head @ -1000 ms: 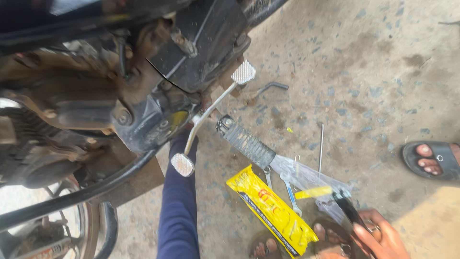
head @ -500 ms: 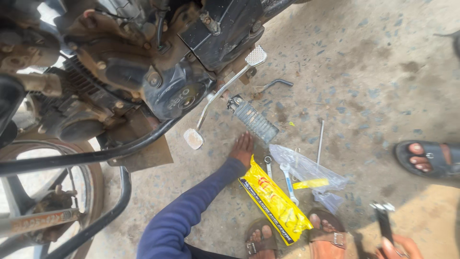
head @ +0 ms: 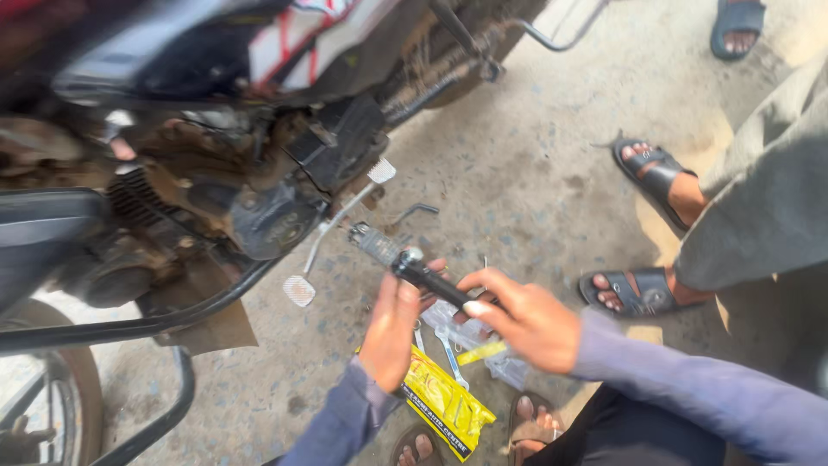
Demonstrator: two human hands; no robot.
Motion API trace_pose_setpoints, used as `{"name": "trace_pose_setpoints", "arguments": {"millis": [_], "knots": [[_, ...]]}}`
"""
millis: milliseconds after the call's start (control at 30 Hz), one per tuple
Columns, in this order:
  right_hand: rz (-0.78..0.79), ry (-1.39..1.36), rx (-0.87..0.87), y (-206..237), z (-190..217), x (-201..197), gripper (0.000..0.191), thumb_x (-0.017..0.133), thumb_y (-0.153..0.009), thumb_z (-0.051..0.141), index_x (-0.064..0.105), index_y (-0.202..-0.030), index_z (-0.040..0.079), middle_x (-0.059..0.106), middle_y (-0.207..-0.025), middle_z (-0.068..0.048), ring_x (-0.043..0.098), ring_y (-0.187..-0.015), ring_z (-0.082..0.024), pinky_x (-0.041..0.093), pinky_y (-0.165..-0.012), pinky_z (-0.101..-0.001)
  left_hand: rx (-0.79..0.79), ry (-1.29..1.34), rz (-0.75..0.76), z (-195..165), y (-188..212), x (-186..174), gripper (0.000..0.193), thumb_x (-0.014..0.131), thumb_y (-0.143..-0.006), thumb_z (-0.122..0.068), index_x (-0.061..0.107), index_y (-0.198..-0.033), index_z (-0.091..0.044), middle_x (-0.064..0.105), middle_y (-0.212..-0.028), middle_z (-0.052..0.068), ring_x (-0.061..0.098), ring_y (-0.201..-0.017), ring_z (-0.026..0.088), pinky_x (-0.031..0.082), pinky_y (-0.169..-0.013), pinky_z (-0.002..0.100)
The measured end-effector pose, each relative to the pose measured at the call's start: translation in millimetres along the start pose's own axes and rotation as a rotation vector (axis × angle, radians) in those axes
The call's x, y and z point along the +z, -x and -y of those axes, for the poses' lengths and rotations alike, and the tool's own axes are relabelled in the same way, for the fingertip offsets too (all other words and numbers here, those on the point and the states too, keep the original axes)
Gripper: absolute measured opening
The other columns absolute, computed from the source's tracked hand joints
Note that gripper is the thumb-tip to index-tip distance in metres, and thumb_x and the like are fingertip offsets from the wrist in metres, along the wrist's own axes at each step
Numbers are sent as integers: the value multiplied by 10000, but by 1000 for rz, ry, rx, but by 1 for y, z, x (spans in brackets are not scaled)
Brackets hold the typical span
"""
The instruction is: The person unpacks a new motorcycle part from a plastic bag, removes a rubber band, and installs it onto the motorcycle's footpeg assembly using a wrench. The person tightens the bolt and then moves to the front wheel area.
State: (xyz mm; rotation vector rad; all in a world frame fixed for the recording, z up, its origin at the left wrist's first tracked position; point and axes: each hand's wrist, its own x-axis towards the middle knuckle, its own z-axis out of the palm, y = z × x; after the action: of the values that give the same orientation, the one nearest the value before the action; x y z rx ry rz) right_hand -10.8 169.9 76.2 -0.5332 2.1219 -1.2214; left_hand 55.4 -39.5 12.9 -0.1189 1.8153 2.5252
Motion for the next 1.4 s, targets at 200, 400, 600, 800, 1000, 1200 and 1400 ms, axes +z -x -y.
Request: {"name": "trace_pose_setpoints", "arguments": {"millis": [200,400,600,800,1000,1200,1400], "knots": [[-57,410,-145,-24,46,25,239,669,-967,347,728,-981,116,705,-722,-167,705,-670,-317,530,-599,-410,118,389,-284,15,-17,-4,413,445,-1135,-358,536,-1375,-34,606,-874,58,559,-757,129,502,-712,292],[-310,209,-168,-29,19,15,227,709,-886,297,675,-885,72,719,-725,-94,733,-609,-243,552,-563,-368,-64,321,-227,49,-8,19,388,498,-1052,-312,547,-1342,-59,624,-898,41,601,-764,122,555,-709,301],[-397,257,-363,-39,-1,8,179,746,-875,164,677,-962,24,701,-871,-121,683,-863,-240,528,-754,-326,-86,388,-203,39,-23,35,387,530,-1059,-302,541,-1334,-30,645,-957,54,618,-783,132,555,-726,308],[-277,-259,-228,-46,-17,11,288,753,-888,56,639,-1150,22,728,-975,-73,720,-928,-149,590,-864,-303,-32,275,-179,35,-19,30,390,571,-1062,-277,537,-1359,-26,664,-1011,62,618,-848,115,543,-771,291],[-228,-117,-437,-54,-20,10,135,766,-892,52,682,-995,29,654,-1100,-114,676,-1042,-193,546,-928,-348,-135,367,-173,39,-19,22,413,551,-1063,-314,551,-1355,-22,638,-923,60,604,-792,123,524,-715,286],[-284,176,-37,-53,-12,4,153,811,-867,165,733,-964,75,745,-940,-32,681,-879,-135,534,-820,-313,-177,491,-172,43,-15,17,441,536,-1046,-334,510,-1356,-22,635,-914,66,610,-789,130,522,-712,291],[-68,-209,-397,-52,-9,-1,192,724,-896,128,659,-1033,10,682,-1106,-100,649,-929,-220,537,-838,-345,-189,512,-184,49,-11,18,438,522,-1059,-332,511,-1365,-18,643,-926,75,600,-794,128,506,-707,283]]}}
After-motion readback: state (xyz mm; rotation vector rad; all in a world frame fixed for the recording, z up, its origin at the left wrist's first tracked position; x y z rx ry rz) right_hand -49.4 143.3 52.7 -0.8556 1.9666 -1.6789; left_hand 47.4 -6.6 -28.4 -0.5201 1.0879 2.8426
